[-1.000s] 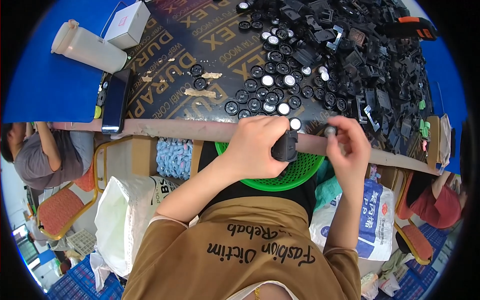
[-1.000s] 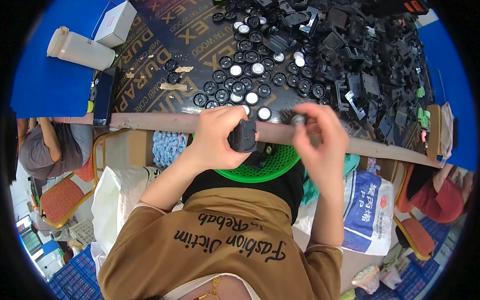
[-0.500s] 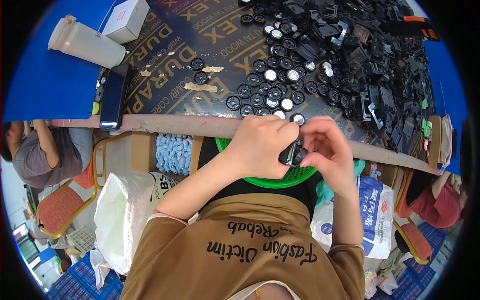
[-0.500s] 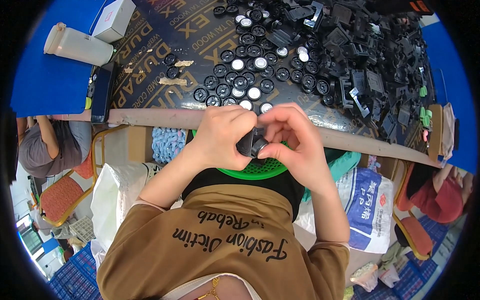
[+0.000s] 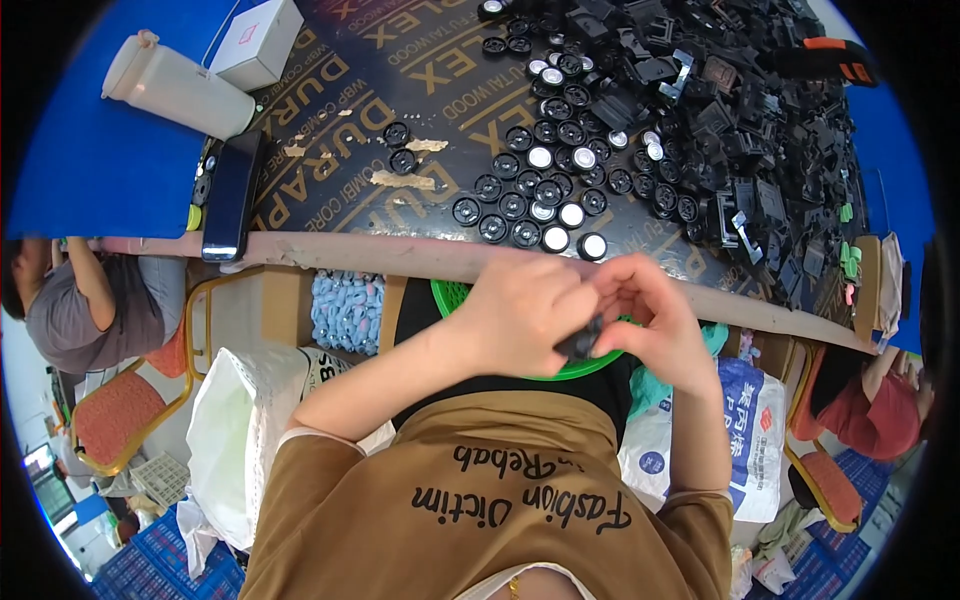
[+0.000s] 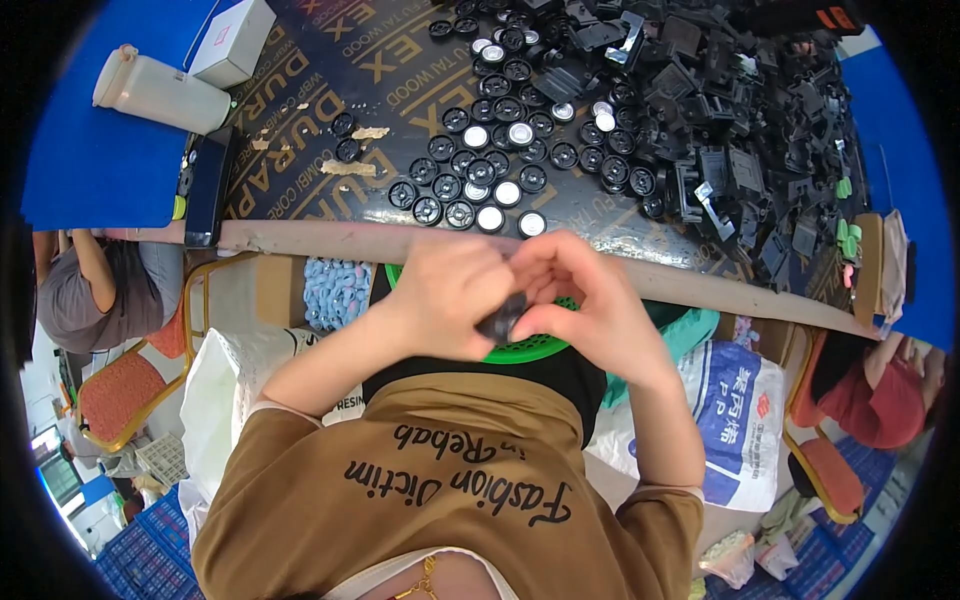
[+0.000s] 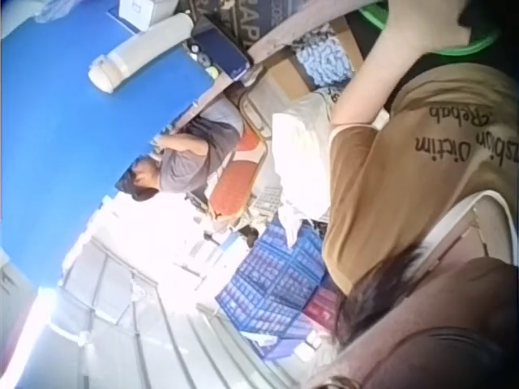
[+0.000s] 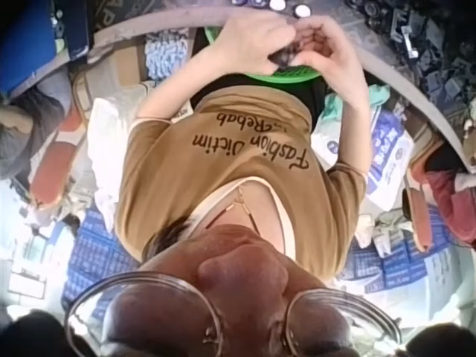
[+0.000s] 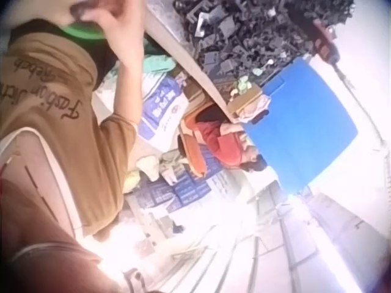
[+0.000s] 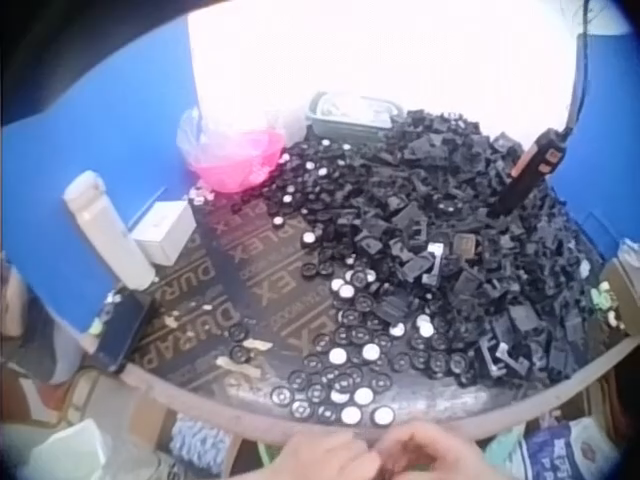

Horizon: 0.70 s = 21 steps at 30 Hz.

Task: Assembling small plastic components into housings at a factory workbench.

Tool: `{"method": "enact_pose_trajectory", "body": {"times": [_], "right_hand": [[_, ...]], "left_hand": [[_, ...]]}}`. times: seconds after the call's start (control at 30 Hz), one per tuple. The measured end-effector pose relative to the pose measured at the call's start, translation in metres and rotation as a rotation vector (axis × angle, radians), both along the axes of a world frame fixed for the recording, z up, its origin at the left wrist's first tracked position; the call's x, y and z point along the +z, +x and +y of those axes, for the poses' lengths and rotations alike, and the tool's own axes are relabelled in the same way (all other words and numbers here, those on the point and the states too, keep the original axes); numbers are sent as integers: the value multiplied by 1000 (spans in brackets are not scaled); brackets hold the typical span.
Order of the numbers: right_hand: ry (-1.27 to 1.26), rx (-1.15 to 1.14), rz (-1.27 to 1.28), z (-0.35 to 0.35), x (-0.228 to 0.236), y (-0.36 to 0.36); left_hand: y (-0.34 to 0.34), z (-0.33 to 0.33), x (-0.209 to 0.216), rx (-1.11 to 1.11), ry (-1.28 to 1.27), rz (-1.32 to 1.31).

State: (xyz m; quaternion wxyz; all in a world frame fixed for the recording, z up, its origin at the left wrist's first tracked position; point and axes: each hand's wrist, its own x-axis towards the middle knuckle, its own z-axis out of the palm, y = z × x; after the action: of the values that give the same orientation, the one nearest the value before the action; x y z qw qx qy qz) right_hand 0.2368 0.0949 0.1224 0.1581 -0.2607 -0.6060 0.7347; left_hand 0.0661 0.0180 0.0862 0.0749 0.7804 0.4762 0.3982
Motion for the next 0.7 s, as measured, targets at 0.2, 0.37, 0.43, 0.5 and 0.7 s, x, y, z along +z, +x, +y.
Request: {"method": "enact_pose_trajectory", "body": {"times": [0.2, 0.37, 0.43, 0.5, 0.7], "right_hand": [[962, -239, -222, 16, -6, -9], [1161, -245, -325, 9, -13, -24], [1129, -262, -323, 9, -16, -22], [972, -257, -378, 9, -13, -19], [979, -337, -298, 7, -18, -18]], "left_hand": [[16, -33, -2, 4, -197, 236], [12, -39, 38, -29, -449, 273], [-2, -17, 70, 28, -506, 337], [-21, 23, 76, 200, -137, 321], [-42, 174, 57, 312, 206, 204]]}}
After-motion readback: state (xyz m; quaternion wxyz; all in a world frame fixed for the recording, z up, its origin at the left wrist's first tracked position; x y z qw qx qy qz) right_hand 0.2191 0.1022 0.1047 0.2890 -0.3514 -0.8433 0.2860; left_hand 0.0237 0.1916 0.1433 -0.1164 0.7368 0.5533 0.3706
